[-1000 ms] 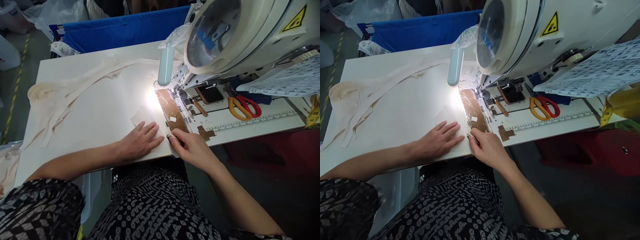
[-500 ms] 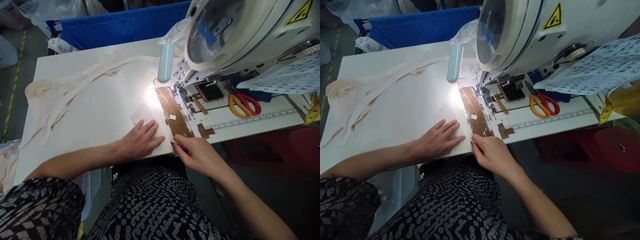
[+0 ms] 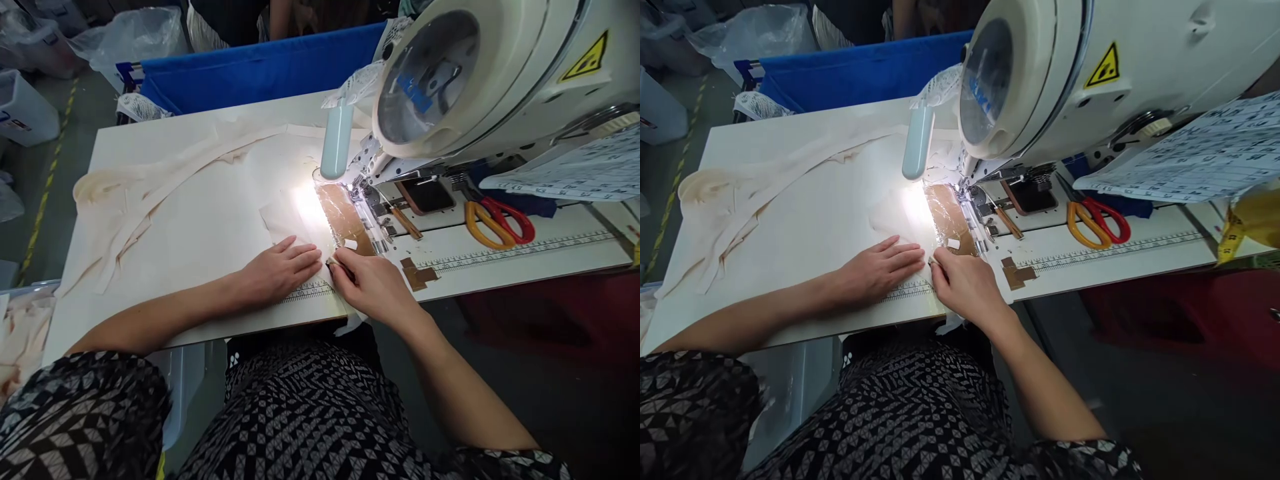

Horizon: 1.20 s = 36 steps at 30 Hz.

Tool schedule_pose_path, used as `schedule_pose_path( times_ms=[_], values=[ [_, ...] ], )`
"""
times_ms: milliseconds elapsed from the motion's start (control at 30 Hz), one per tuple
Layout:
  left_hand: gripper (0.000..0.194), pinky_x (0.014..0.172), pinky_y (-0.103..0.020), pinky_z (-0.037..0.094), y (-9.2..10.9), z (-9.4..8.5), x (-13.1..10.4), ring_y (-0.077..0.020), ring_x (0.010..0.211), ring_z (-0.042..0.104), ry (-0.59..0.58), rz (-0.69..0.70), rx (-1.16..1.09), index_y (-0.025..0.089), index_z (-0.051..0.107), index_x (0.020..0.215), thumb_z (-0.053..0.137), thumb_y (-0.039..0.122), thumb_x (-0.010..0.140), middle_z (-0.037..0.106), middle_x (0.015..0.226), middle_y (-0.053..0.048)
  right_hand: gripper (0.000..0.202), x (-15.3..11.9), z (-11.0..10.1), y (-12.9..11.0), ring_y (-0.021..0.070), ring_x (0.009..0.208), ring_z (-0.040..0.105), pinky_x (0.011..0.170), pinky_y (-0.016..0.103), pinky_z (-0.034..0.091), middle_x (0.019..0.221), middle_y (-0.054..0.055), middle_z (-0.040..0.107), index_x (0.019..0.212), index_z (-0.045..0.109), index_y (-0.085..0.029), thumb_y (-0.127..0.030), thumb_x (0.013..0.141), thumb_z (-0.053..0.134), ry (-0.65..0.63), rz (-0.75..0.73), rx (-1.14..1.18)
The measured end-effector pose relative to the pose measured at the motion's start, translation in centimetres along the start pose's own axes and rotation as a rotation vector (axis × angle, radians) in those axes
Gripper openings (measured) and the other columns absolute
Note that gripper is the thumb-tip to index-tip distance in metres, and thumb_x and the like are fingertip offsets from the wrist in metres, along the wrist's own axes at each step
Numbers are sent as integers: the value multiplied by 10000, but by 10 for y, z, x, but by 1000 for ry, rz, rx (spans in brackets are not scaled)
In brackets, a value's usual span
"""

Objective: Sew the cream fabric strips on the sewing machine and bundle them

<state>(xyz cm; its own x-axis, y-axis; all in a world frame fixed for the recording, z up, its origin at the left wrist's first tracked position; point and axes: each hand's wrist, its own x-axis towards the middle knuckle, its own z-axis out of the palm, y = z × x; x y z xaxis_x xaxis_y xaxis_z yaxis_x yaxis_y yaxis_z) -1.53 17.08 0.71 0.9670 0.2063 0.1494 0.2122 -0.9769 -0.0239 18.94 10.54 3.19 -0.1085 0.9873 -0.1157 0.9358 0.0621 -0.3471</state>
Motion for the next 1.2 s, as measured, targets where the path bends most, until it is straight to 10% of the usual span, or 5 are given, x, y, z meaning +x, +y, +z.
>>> schedule_pose_path(
  times_ms=[500, 867, 1200],
  values=[
    [378, 1054, -438, 415, 12, 6, 1, -284, 1295, 500, 31, -4, 44, 94, 557, 1315, 449, 188, 965, 564, 1383, -167, 269, 0, 7, 0, 138, 460, 356, 522, 302, 171, 480, -17, 433, 645, 359, -239, -307, 899, 415, 89, -9, 15],
    [382, 1036, -423, 421, 14, 5, 1, -294, 1312, 489, 6, -14, 42, 77, 546, 1317, 485, 177, 953, 549, 1395, -180, 248, -32, -11, 15, 138, 463, 405, 504, 287, 211, 501, -28, 441, 660, 335, -240, -283, 888, 420, -115, -82, 65],
    [471, 1030, -522, 429, 22, 1, -1, -373, 1320, 479, 9, -37, -22, 152, 520, 1358, 595, 248, 903, 496, 1417, -237, 291, -37, -3, 17, 145, 490, 448, 517, 283, 293, 553, -29, 479, 703, 361, -251, -399, 951, 388, 83, 74, 198]
  ],
)
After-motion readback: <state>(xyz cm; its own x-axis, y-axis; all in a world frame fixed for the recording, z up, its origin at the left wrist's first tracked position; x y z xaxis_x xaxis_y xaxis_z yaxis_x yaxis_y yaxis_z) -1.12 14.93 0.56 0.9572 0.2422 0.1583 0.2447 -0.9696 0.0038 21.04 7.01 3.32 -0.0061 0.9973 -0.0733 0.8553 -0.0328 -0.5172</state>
